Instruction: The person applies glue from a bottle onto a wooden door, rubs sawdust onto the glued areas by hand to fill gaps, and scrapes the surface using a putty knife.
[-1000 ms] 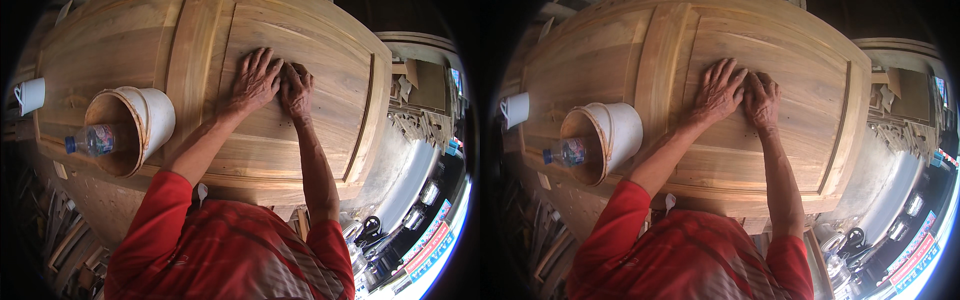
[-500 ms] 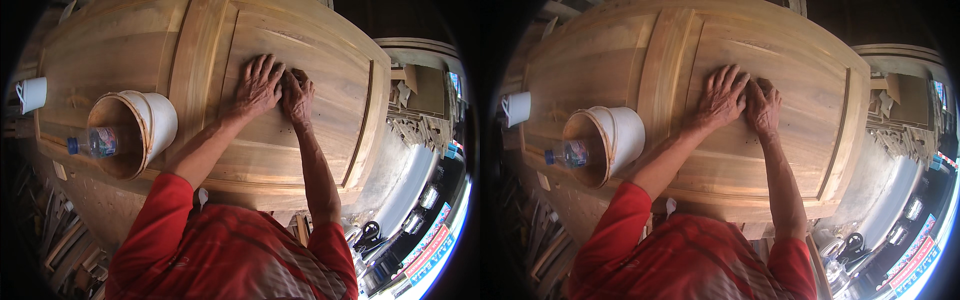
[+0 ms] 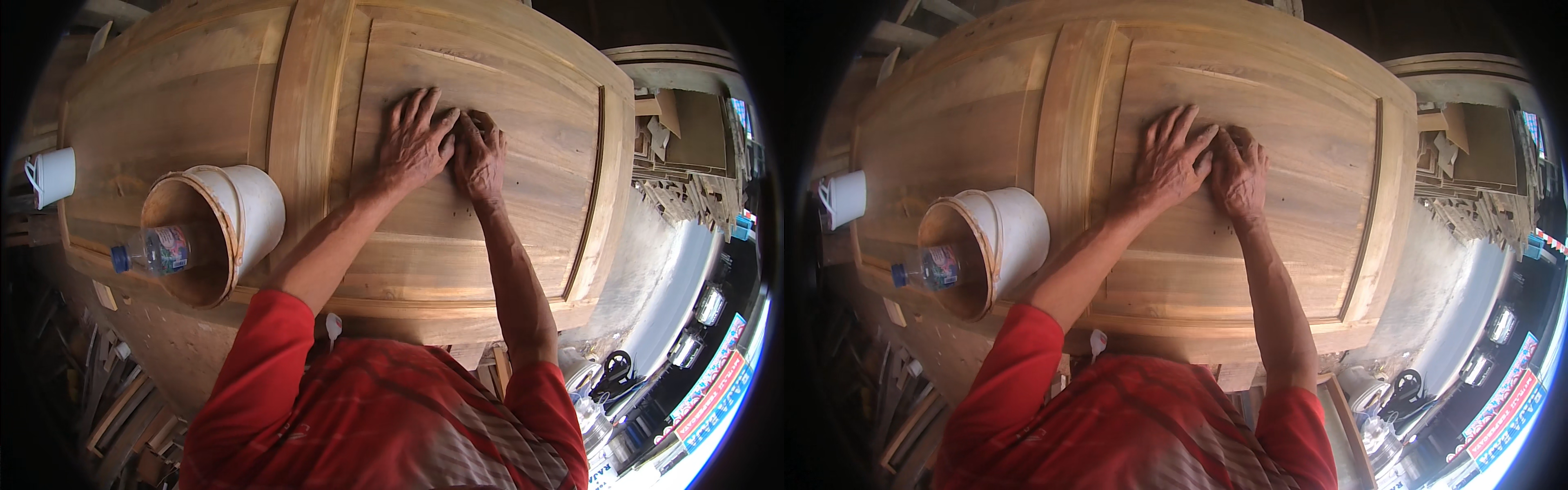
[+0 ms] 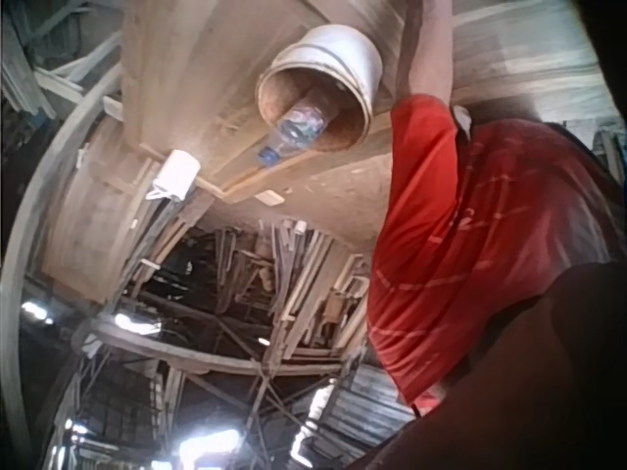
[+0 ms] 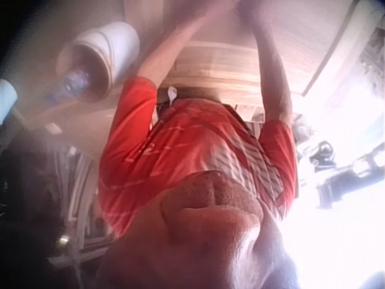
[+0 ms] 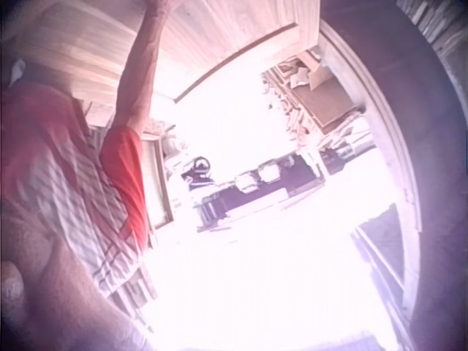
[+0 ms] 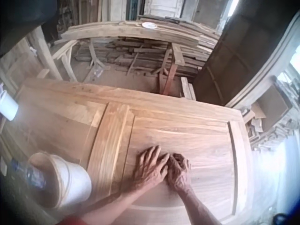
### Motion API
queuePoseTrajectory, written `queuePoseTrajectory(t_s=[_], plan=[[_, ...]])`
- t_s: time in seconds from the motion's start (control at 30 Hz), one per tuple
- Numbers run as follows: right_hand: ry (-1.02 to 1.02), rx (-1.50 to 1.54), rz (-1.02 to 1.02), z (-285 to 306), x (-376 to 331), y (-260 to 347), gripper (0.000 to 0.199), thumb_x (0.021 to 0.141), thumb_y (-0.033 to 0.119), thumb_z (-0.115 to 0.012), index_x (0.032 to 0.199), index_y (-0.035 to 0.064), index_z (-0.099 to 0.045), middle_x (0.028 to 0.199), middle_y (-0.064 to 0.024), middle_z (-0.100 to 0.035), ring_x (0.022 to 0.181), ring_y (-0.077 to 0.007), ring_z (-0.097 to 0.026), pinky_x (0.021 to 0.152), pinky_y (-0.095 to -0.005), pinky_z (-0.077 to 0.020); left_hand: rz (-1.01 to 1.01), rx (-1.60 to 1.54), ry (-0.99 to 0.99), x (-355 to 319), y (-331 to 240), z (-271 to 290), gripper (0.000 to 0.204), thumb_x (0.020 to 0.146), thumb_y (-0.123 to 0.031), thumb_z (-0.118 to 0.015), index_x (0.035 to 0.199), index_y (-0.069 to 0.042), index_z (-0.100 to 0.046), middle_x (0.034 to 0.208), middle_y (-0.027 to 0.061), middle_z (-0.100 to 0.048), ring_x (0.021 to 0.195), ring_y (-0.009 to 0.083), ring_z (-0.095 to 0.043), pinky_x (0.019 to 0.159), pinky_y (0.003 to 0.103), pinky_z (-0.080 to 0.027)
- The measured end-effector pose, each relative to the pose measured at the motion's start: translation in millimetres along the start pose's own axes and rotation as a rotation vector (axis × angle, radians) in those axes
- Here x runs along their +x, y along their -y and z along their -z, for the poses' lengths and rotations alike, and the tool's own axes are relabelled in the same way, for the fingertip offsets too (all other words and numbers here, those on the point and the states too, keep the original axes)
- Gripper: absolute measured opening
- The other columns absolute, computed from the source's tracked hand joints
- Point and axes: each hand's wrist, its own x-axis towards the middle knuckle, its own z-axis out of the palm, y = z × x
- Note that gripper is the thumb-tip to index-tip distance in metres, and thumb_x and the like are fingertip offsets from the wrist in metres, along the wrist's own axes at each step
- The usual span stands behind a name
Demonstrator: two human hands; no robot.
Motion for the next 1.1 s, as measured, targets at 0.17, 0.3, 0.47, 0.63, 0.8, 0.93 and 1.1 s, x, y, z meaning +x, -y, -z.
queuePoseTrajectory(t_s=[0.17, 0.3, 0.47, 0.63, 0.8, 0.93, 1.1], plan=[[0.012, -0.050, -0.017, 0.8, 0.0, 2.2, 0.044, 0.096, 0.014, -0.064, 0.140, 0.0150, -0.067, 0.139, -0.0135, -0.060, 0.119, -0.0373, -0.058, 0.103, -0.0513, -0.0460, 0.026, -0.021, 0.005, 1.6, -3.6, 3.6, 0.060, 0.091, -0.031, -0.074, 0.147, -0.013, -0.061, 0.160, 0.0167, -0.045, 0.150, 0.0342, -0.040, 0.121, 0.053, -0.032], [-0.019, -0.007, 0.030, -0.8, -2.3, -0.8, 0.046, 0.094, 0.012, -0.067, 0.140, 0.0156, -0.068, 0.138, -0.0122, -0.061, 0.119, -0.0356, -0.060, 0.103, -0.0508, -0.0464, 0.025, -0.021, 0.004, 0.7, -4.0, 7.0, 0.058, 0.092, -0.030, -0.073, 0.146, -0.011, -0.061, 0.159, 0.0169, -0.046, 0.150, 0.0347, -0.040, 0.122, 0.052, -0.033], [-0.019, -0.021, 0.075, -1.3, -6.2, -6.1, 0.046, 0.092, 0.010, -0.069, 0.138, 0.0137, -0.068, 0.139, -0.0135, -0.062, 0.121, -0.0354, -0.060, 0.102, -0.0510, -0.0472, 0.028, -0.013, 0.022, 1.7, -7.1, 6.8, 0.058, 0.092, -0.029, -0.074, 0.146, -0.010, -0.061, 0.158, 0.0171, -0.047, 0.150, 0.0348, -0.040, 0.122, 0.052, -0.033], [-0.057, 0.110, 0.025, 3.7, -0.6, 1.3, 0.040, 0.093, 0.007, -0.069, 0.133, 0.0092, -0.069, 0.137, -0.0147, -0.063, 0.121, -0.0373, -0.060, 0.104, -0.0497, -0.0480, 0.048, -0.033, -0.009, 1.0, -4.3, 4.5, 0.054, 0.091, -0.027, -0.074, 0.141, -0.010, -0.064, 0.156, 0.0159, -0.051, 0.149, 0.0350, -0.042, 0.121, 0.053, -0.034], [-0.028, 0.058, 0.042, 1.7, -1.4, -2.2, 0.040, 0.093, 0.006, -0.068, 0.132, 0.0069, -0.070, 0.138, -0.0159, -0.063, 0.122, -0.0375, -0.059, 0.106, -0.0489, -0.0484, 0.024, -0.049, -0.036, 1.0, -2.0, 2.3, 0.047, 0.092, -0.026, -0.074, 0.136, -0.010, -0.069, 0.153, 0.0159, -0.054, 0.147, 0.0348, -0.045, 0.121, 0.053, -0.035], [0.002, 0.008, 0.018, 0.2, -1.6, 0.1, 0.046, 0.093, 0.008, -0.067, 0.139, 0.0111, -0.068, 0.142, -0.0152, -0.059, 0.123, -0.0382, -0.058, 0.105, -0.0513, -0.0470, 0.055, -0.085, -0.037, -1.7, -2.1, -0.4, 0.042, 0.093, -0.026, -0.072, 0.132, -0.010, -0.072, 0.155, 0.0161, -0.053, 0.148, 0.0342, -0.044, 0.125, 0.053, -0.030], [0.088, -0.063, -0.068, 0.4, -2.8, -2.5, 0.056, 0.091, 0.012, -0.067, 0.147, 0.0198, -0.064, 0.146, -0.0140, -0.055, 0.127, -0.0398, -0.055, 0.107, -0.0534, -0.0448, 0.017, -0.100, -0.103, 0.6, -1.3, -2.5, 0.035, 0.091, -0.020, -0.075, 0.124, -0.011, -0.075, 0.146, 0.0139, -0.062, 0.141, 0.0355, -0.052, 0.119, 0.053, -0.038]])
